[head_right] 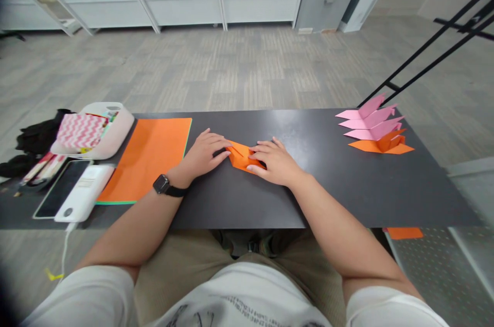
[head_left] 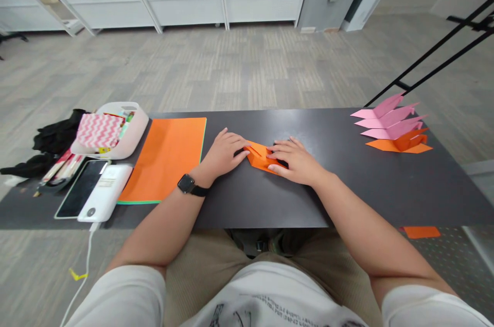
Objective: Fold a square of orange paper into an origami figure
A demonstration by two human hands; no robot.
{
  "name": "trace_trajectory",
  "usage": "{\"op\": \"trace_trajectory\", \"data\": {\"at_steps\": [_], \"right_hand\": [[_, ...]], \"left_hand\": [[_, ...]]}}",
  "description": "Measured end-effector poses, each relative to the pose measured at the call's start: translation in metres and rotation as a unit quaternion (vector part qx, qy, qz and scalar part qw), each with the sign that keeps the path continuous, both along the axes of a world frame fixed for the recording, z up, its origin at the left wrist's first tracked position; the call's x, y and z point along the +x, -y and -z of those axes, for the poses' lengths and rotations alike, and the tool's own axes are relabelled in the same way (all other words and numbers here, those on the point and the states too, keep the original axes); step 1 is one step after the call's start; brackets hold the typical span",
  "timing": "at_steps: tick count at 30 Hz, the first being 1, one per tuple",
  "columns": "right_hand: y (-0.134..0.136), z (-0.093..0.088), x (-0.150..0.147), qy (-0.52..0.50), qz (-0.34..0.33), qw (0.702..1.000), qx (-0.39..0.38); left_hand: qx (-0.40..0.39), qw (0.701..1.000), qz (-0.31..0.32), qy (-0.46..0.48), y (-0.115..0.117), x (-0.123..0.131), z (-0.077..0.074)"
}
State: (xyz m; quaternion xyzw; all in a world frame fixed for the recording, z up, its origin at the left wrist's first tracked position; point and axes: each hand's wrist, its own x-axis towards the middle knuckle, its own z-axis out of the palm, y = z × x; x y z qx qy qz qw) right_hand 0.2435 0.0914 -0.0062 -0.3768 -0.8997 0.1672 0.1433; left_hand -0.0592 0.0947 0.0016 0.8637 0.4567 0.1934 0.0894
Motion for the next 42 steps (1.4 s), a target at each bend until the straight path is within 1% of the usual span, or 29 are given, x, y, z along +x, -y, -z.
{"op": "trace_trajectory", "data": {"at_steps": [3, 5, 9, 12, 15, 18, 21, 30, 35, 42], "right_hand": [[0.0, 0.002, 0.0, -0.008, 0.002, 1.0, 0.0], [-0.001, 0.002, 0.0, -0.007, 0.002, 1.0, -0.005], [0.001, 0.001, 0.002, 0.002, 0.001, 1.0, -0.005], [0.002, 0.0, 0.003, 0.0, -0.015, 1.0, -0.004], [0.003, -0.002, 0.005, -0.009, -0.025, 1.0, -0.015], [0.004, -0.005, 0.006, -0.027, -0.019, 0.999, -0.032], [0.004, -0.007, 0.006, -0.036, -0.016, 0.998, -0.038], [0.004, -0.002, 0.007, -0.015, -0.021, 0.999, -0.038], [0.006, -0.004, 0.007, -0.005, -0.029, 0.999, -0.033], [0.006, -0.007, 0.009, -0.016, -0.024, 0.998, -0.053]], "left_hand": [[-0.025, 1.0, -0.012, -0.001, -0.005, 0.003, 0.005], [-0.026, 1.0, -0.018, 0.001, -0.006, 0.006, 0.007], [-0.01, 0.999, -0.031, -0.005, -0.004, 0.011, 0.009], [-0.004, 0.999, -0.039, -0.021, -0.003, 0.014, 0.008], [0.017, 0.998, -0.047, -0.036, -0.002, 0.017, 0.008], [0.045, 0.995, -0.072, -0.047, -0.001, 0.02, 0.009], [0.047, 0.992, -0.096, -0.061, 0.0, 0.022, 0.009], [0.043, 0.99, -0.099, -0.088, 0.015, 0.025, 0.004], [0.026, 0.992, -0.091, -0.085, 0.021, 0.027, 0.002], [0.009, 0.992, -0.089, -0.084, 0.028, 0.03, 0.001]]}}
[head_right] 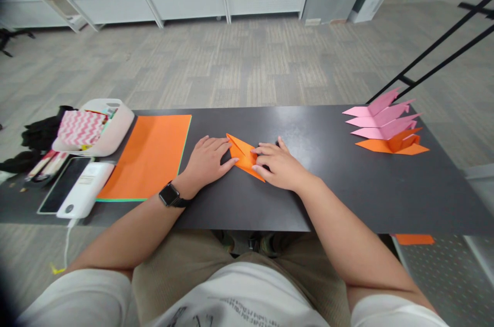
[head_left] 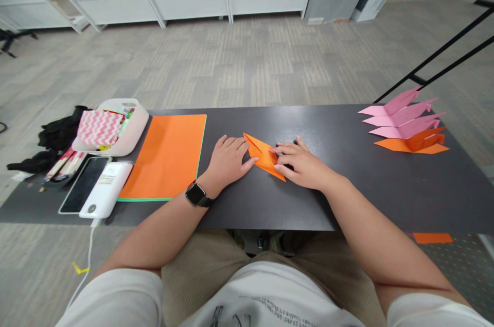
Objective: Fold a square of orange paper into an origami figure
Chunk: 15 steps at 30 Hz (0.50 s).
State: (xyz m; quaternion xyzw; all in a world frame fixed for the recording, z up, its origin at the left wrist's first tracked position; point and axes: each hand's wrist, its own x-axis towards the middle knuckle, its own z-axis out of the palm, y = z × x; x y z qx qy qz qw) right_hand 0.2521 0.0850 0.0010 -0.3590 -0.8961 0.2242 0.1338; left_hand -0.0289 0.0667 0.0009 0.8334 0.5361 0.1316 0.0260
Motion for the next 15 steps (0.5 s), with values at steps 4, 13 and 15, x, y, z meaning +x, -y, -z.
{"op": "trace_trajectory", "data": {"at_steps": [4, 13, 15], "right_hand": [[0.0002, -0.002, 0.001, 0.007, -0.014, 1.0, -0.005], [-0.0016, -0.0026, 0.0057, 0.014, -0.034, 0.999, -0.002], [-0.0017, -0.0027, 0.0082, 0.016, -0.041, 0.999, -0.003]], "left_hand": [[-0.002, 1.0, -0.007, -0.001, 0.002, 0.0015, 0.0021], [-0.019, 1.0, -0.017, 0.009, 0.0023, 0.0066, 0.0056], [-0.021, 1.0, -0.016, 0.011, 0.0023, 0.0075, 0.0064]]}}
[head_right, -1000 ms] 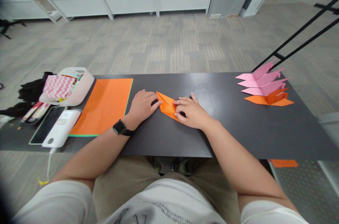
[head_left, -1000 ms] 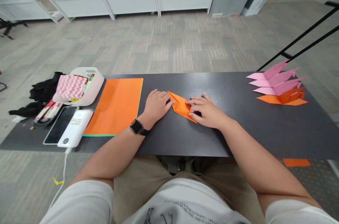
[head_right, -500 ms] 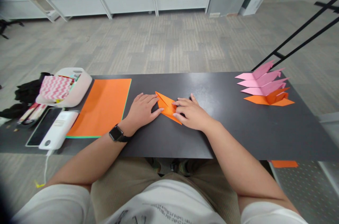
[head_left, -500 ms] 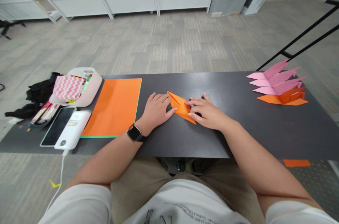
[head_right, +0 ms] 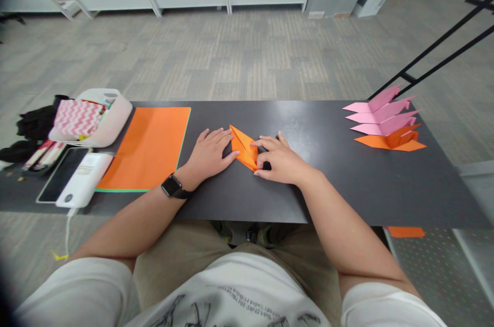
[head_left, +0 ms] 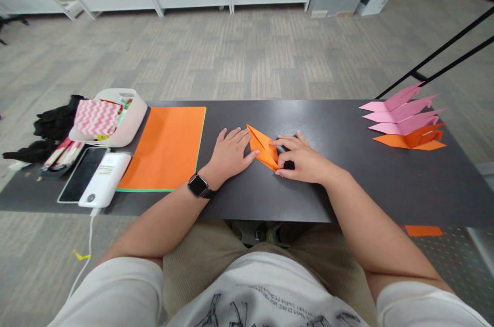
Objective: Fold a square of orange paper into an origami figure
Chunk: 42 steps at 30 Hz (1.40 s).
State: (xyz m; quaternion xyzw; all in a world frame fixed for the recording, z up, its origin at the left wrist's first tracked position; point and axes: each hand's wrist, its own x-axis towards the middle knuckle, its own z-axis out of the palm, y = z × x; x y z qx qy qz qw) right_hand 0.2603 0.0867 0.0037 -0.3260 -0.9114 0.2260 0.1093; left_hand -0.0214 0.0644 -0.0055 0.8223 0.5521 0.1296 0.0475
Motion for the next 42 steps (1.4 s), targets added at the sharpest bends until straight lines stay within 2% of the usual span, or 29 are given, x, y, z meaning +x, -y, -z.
{"op": "trace_trajectory", "data": {"at_steps": [8, 13, 17, 20, 26, 32, 36, 39, 42], "right_hand": [[0.005, 0.0, 0.007, 0.012, -0.009, 1.0, 0.006], [0.009, -0.014, 0.013, 0.019, -0.022, 1.0, 0.007], [0.0, -0.023, 0.014, -0.042, 0.029, 0.998, 0.027], [-0.01, -0.016, 0.008, -0.067, 0.049, 0.996, 0.041], [-0.015, 0.014, -0.012, -0.047, 0.003, 0.998, 0.041], [-0.014, 0.019, -0.015, -0.026, -0.005, 0.999, 0.043], [-0.014, 0.018, -0.014, -0.018, -0.004, 0.999, 0.038], [-0.014, 0.018, -0.014, -0.017, -0.004, 0.999, 0.04], [-0.015, 0.018, -0.013, -0.018, -0.007, 0.999, 0.037]], "left_hand": [[-0.009, 1.0, -0.005, 0.023, -0.001, 0.002, 0.001], [-0.017, 1.0, -0.004, 0.024, 0.0, 0.002, 0.0], [-0.025, 0.999, 0.004, 0.026, -0.002, 0.002, 0.001], [-0.039, 0.999, 0.027, 0.026, -0.004, 0.002, 0.001], [-0.046, 0.996, 0.064, 0.026, -0.006, 0.0, 0.007], [-0.029, 0.996, 0.073, 0.033, -0.006, 0.0, 0.004], [-0.003, 0.99, 0.123, 0.073, -0.002, 0.001, -0.008], [-0.034, 0.976, 0.204, 0.068, 0.004, 0.002, -0.012], [-0.046, 0.958, 0.277, 0.047, 0.012, 0.004, -0.01]]}}
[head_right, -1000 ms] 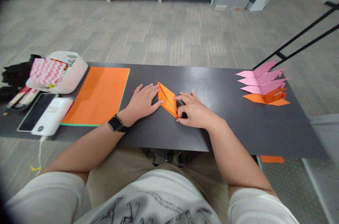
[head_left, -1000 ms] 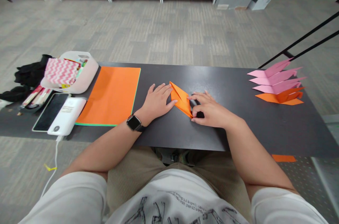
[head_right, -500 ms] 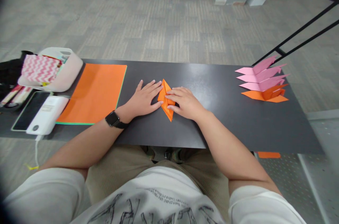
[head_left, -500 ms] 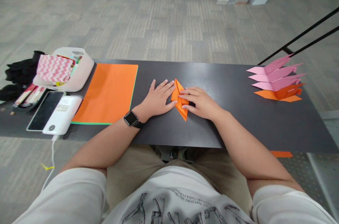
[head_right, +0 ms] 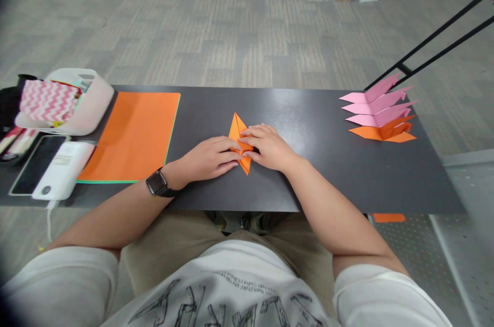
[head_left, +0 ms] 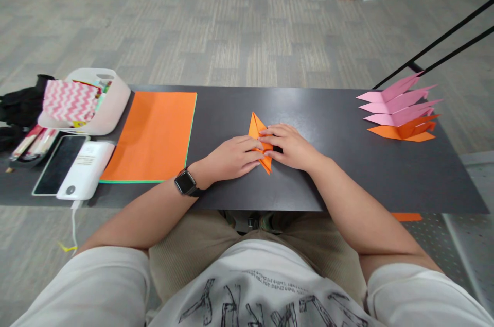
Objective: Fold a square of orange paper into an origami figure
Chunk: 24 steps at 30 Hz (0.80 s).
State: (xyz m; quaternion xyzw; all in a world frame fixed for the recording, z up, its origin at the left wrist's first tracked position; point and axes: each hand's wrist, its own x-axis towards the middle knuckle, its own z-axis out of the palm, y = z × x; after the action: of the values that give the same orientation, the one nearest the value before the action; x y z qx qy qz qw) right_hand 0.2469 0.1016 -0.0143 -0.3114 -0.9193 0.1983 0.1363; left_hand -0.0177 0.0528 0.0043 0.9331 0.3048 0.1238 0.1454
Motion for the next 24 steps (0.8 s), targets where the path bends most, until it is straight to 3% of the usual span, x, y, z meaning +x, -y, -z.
{"op": "trace_trajectory", "data": {"at_steps": [9, 15, 24], "right_hand": [[0.001, 0.006, 0.0, -0.019, 0.002, 1.0, 0.005], [0.002, 0.006, 0.0, -0.023, 0.002, 1.0, 0.006], [0.002, 0.008, 0.0, -0.016, -0.003, 0.999, 0.04]], "left_hand": [[0.096, 0.992, 0.073, -0.026, 0.012, -0.007, 0.005], [0.13, 0.989, 0.063, -0.034, 0.017, -0.01, 0.007], [0.11, 0.991, 0.056, -0.057, 0.022, -0.016, 0.014]]}}
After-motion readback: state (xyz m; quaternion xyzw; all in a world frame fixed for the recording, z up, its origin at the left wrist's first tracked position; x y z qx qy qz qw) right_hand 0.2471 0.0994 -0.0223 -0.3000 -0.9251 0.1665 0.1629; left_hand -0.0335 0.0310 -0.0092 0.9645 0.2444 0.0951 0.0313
